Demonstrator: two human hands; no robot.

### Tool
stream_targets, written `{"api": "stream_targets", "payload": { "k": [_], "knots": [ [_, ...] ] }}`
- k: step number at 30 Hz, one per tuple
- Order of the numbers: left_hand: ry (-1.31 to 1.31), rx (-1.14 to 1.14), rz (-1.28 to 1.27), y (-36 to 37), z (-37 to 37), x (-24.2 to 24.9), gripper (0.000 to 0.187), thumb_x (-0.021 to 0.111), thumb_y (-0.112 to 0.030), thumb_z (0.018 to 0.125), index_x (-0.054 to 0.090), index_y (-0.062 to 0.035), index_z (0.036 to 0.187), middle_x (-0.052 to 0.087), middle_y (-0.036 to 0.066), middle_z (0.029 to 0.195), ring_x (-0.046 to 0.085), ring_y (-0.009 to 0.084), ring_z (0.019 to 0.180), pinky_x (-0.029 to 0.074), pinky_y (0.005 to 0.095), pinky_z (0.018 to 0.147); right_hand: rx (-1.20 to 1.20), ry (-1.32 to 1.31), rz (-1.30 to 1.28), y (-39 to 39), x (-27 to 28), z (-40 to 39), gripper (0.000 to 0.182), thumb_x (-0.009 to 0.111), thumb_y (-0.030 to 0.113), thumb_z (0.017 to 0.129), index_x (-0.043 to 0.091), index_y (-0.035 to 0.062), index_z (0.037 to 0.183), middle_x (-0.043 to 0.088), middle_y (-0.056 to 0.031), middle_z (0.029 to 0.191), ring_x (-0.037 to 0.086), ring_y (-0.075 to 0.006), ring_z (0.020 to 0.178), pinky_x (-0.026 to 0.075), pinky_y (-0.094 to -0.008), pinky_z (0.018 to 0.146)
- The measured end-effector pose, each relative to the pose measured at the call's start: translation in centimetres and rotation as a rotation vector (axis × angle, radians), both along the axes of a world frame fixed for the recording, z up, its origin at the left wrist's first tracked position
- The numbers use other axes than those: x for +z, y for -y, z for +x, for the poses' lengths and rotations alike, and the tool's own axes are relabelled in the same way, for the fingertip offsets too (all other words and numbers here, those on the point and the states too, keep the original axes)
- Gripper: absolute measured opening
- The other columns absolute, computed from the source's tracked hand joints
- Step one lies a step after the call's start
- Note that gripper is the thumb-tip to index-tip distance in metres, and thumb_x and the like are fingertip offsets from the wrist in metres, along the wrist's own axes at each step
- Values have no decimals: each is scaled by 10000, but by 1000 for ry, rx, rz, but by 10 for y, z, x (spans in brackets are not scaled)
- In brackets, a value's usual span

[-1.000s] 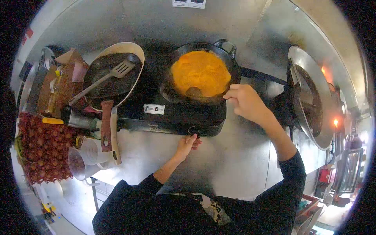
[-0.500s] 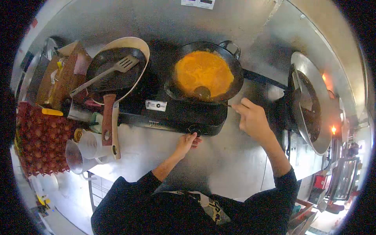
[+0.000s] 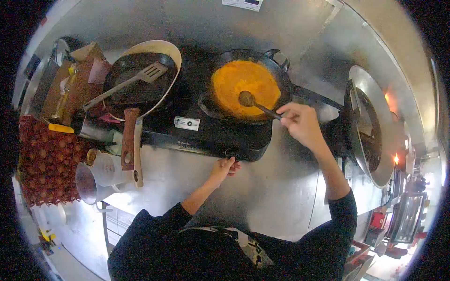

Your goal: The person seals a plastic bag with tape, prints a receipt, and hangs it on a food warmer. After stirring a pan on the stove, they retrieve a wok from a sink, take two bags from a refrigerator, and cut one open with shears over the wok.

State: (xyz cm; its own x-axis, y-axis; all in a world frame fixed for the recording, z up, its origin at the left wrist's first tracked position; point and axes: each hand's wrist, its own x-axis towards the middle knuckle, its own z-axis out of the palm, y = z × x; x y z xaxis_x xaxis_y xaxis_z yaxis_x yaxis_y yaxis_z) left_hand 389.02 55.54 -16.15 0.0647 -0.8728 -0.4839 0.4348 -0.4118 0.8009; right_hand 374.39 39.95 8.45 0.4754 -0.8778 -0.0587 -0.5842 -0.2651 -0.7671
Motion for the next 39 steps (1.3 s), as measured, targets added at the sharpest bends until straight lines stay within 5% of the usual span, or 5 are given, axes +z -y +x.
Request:
{"api": "stream_targets", "payload": {
  "k": [13,30,33,36,39],
  "knots": [
    [2,-47,42,1,4,3,397,501,-422,840,574,-40,758,649,57,765,560,89,614,471,227,527,-42,-224,428,44,15,27,124,503,-24,708,594,-48,790,541,-83,576,439,-94,400,287,-225,310],
    [13,-63,40,2,5,3,456,484,-439,846,601,0,808,649,47,763,546,65,606,466,211,543,34,-107,319,14,19,44,93,530,-15,685,603,-29,742,536,-61,550,483,-81,428,318,-212,314],
    [27,-64,20,1,7,0,444,485,-423,850,613,-1,798,650,46,753,545,63,604,464,211,541,73,-273,204,9,29,34,82,541,-16,661,596,-44,715,562,-88,565,530,-108,474,376,-233,371],
    [1,-73,-2,1,6,-2,428,484,-414,853,618,-10,796,651,40,753,544,62,602,460,211,536,276,-343,-266,29,2,24,147,554,16,630,609,-21,761,587,-181,628,599,-288,556,475,-343,505],
    [10,-76,1,1,6,1,418,486,-410,854,620,-18,800,651,37,756,542,62,598,455,209,533,207,-478,-318,44,-20,42,142,578,38,611,611,-1,743,592,-203,709,596,-359,673,491,-388,622]
  ]
}}
